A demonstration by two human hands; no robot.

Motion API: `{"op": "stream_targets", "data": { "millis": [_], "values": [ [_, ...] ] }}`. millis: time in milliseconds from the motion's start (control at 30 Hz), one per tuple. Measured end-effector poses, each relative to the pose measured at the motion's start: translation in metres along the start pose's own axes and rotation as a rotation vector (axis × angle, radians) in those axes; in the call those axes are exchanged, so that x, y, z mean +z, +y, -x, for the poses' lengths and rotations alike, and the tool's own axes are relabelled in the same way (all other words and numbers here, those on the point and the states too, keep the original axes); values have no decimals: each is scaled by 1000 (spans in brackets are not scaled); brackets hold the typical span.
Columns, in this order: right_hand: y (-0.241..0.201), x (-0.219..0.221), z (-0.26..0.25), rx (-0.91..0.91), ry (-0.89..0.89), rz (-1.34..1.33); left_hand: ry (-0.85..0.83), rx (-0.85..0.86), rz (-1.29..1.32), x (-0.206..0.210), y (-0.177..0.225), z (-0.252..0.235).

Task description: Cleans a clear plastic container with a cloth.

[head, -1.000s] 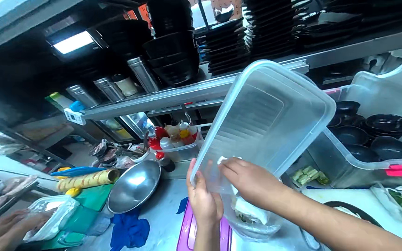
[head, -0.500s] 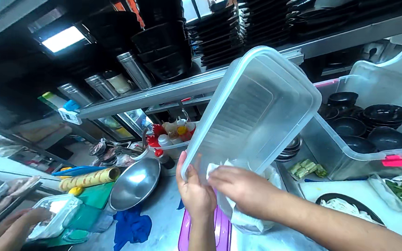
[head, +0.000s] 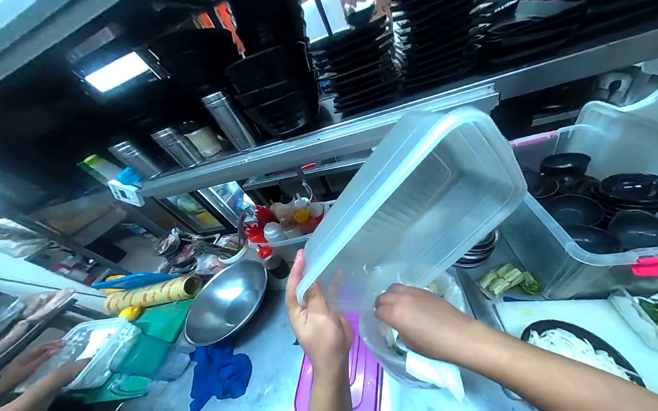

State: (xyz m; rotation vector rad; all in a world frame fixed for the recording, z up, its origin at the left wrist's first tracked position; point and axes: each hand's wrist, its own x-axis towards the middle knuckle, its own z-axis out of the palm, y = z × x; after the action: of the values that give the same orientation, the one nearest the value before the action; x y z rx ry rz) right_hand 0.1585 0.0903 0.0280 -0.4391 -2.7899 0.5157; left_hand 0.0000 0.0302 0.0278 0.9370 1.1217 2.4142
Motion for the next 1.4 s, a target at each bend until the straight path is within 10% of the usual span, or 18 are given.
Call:
{"op": "stream_targets", "data": {
  "millis": [267, 533, 800, 967, 1133, 1400],
  "values": [
    [-16, -26, -58, -250, 642, 165, 30, 33, -209, 22, 0, 19],
    [4, -21, -47, 38, 115, 233, 113, -50, -93, 9, -3, 9],
    [5, 2, -44, -180, 590, 199, 86, 278, -189, 10, -18, 8],
    [29, 13, -27, 26, 265, 126, 166, 251, -172, 20, -19, 10],
    [30, -16, -12, 112, 593, 202, 192, 264, -212, 32, -16, 6],
    [33, 9, -21, 374, 512, 237, 62, 201, -70, 53, -18, 15]
  ]
}}
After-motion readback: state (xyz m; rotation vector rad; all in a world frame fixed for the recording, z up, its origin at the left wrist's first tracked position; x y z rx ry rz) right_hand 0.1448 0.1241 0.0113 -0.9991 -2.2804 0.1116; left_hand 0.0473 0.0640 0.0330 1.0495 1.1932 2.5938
